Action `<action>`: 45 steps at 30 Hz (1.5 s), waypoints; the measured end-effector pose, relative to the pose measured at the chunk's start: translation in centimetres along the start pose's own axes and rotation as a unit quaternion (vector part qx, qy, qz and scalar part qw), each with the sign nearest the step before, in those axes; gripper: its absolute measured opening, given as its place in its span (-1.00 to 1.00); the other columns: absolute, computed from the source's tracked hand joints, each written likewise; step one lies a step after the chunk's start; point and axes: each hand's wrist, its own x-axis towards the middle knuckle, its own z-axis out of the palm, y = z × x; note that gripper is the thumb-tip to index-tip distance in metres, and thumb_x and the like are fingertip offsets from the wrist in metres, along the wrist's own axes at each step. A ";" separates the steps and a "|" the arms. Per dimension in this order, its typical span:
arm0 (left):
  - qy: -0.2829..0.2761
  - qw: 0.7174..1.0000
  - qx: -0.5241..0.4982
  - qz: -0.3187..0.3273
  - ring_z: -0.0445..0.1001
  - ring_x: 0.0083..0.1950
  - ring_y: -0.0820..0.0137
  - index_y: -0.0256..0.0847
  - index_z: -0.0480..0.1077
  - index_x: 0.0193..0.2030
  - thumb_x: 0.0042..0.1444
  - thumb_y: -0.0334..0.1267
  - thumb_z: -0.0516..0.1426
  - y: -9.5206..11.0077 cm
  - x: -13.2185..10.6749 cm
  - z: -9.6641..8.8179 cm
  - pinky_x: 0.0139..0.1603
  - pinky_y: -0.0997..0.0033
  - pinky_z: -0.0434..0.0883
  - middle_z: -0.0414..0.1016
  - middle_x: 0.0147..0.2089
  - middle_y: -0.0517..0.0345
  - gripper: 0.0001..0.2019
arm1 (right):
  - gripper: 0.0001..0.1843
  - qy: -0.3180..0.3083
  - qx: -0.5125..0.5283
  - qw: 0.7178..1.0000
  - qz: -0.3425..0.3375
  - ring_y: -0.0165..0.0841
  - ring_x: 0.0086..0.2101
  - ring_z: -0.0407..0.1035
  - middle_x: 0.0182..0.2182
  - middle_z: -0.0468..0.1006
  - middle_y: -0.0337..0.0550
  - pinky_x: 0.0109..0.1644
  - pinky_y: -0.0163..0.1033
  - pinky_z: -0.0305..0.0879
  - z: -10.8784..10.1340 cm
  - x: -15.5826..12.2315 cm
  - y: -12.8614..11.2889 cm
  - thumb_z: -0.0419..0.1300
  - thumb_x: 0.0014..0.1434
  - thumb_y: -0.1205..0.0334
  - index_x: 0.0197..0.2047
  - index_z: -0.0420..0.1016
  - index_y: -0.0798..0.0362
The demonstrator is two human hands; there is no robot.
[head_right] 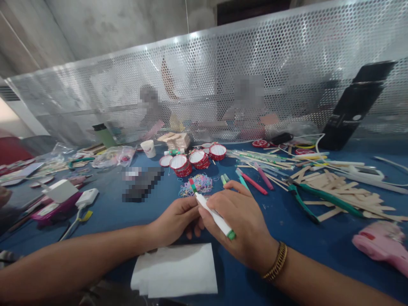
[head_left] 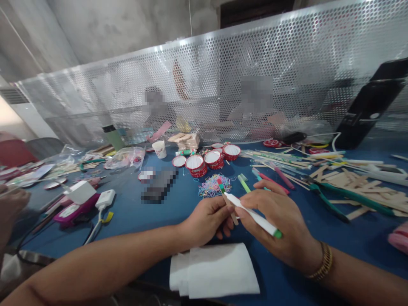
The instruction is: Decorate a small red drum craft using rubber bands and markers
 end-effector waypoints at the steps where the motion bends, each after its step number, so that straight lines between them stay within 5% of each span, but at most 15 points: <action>1: -0.001 1.000 -0.001 0.001 0.33 -0.58 0.60 -0.26 0.30 -0.39 0.16 0.15 0.07 0.0 0.0 0.0 -0.66 0.68 0.26 0.33 -0.51 0.24 -0.56 | -0.92 -0.002 -0.001 1.000 0.005 -0.39 -0.43 0.45 -0.43 0.57 -0.24 0.02 -0.05 0.26 0.0 0.0 0.0 0.19 0.20 0.37 -0.25 0.35 0.05; 45: 0.001 1.000 -0.018 0.006 0.31 -0.60 0.62 -0.26 0.31 -0.38 0.13 0.20 0.09 0.1 -0.1 0.1 -0.67 0.69 0.25 0.32 -0.51 0.26 -0.53 | -0.91 0.005 0.014 1.000 0.023 -0.37 -0.40 0.46 -0.38 0.58 -0.22 0.04 -0.01 0.26 -0.1 0.2 0.1 0.19 0.20 0.37 -0.24 0.35 0.02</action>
